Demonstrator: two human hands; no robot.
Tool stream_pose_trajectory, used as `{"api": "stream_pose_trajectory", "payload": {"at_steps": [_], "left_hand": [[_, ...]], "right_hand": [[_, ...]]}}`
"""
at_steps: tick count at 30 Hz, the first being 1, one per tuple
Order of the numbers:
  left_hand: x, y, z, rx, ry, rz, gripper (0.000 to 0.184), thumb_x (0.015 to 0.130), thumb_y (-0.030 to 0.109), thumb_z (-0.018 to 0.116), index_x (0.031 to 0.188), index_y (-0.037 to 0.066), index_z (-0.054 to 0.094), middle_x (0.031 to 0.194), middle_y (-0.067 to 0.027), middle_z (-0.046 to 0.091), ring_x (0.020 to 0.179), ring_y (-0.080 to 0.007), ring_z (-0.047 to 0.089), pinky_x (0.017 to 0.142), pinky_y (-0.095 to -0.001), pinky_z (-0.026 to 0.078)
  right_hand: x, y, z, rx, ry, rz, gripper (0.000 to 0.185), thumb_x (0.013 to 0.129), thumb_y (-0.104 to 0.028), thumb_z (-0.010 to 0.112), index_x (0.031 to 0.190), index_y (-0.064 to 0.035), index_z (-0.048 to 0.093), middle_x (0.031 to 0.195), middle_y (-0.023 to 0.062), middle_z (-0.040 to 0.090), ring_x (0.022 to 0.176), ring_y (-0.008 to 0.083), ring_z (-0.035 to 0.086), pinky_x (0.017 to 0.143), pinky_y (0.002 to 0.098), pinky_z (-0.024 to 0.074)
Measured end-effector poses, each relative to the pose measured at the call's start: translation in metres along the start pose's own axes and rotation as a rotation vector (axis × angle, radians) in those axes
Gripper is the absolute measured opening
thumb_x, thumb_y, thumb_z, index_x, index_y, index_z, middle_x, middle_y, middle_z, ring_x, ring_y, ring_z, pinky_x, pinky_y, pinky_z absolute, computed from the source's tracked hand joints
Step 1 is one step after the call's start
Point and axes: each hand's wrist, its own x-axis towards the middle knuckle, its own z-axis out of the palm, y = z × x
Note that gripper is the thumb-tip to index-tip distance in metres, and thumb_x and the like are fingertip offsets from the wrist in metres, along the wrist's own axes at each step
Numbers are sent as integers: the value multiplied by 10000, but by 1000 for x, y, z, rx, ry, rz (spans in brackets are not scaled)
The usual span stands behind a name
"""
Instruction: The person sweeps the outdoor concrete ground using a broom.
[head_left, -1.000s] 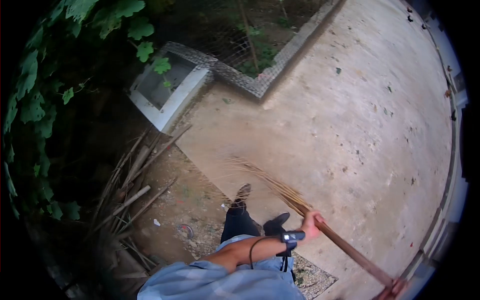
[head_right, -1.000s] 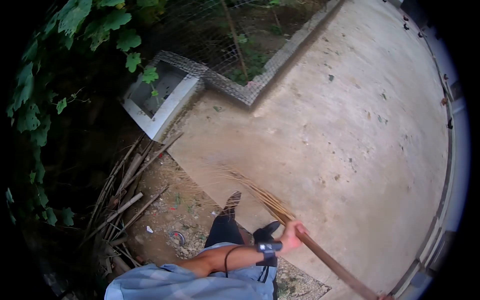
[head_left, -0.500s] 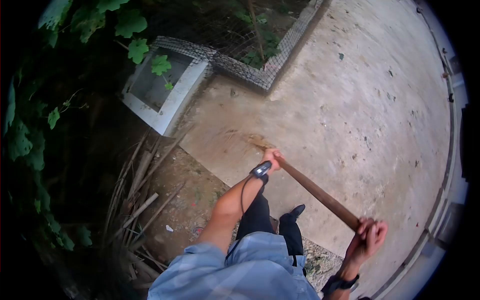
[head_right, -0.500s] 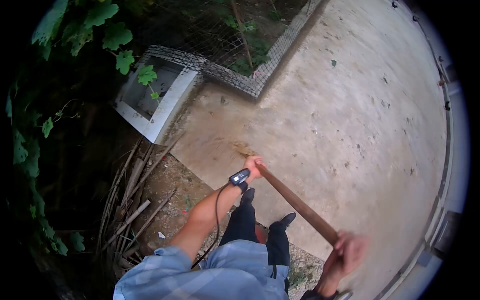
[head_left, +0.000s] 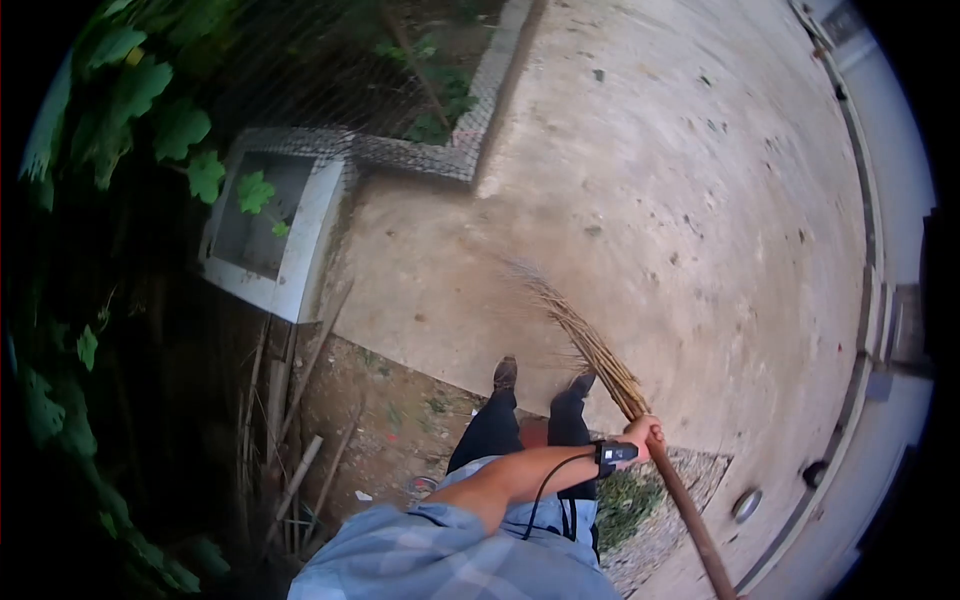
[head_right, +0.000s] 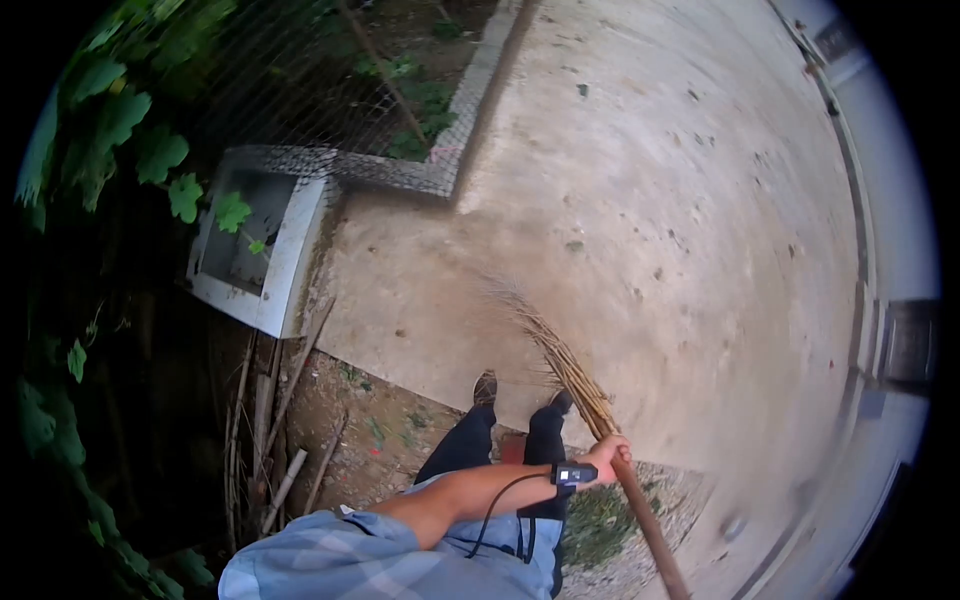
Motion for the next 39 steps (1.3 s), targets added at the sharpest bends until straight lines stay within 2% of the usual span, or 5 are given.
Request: {"api": "stream_pose_trajectory", "payload": {"at_steps": [8, 17, 25, 30, 39], "left_hand": [[-81, 8, -21, 28, 78, 194, 107, 657, 120, 526, 603, 63, 454, 589, -81, 504, 607, -219, 504, 646, -342, 418], [-73, 248, -132, 36, 228, 606, 193, 570, 73, 477, 442, 141, 349, 413, -2, 370, 411, -166, 395, 486, -283, 392], [129, 170, -99, 372, -16, 334, 303, 715, 208, 485, 483, 174, 293, 436, 44, 249, 394, -108, 288, 396, -256, 275], [116, 44, 84, 631, 78, 94, 229, 661, 131, 489, 481, 123, 347, 432, -32, 357, 405, -195, 373, 422, -315, 359], [101, -53, 58, 471, 7, -14, 220, 728, 143, 509, 550, 121, 382, 493, -2, 356, 468, -156, 374, 491, -295, 344]], "right_hand": [[100, 65, -44, 70, -295, 176, 323, 832, -220, 422, 1076, -8, 438, 725, 3, 431, 640, 100, 415, 649, 256, 384], [-41, 158, 148, 343, -579, 560, 104, 737, -51, 563, 778, -19, 473, 547, 50, 479, 482, 136, 479, 595, 333, 463], [-18, 88, 35, 75, -15, 276, 136, 775, -131, 534, 816, -51, 433, 545, 0, 378, 497, 102, 394, 630, 287, 420], [-35, 63, 30, -18, -69, 8, 45, 839, -87, 410, 832, -45, 425, 566, -19, 302, 545, 78, 330, 707, 294, 353], [90, 69, -137, 64, 145, -10, 172, 845, -123, 438, 982, -21, 452, 571, -35, 307, 521, 61, 311, 614, 253, 352]]}}
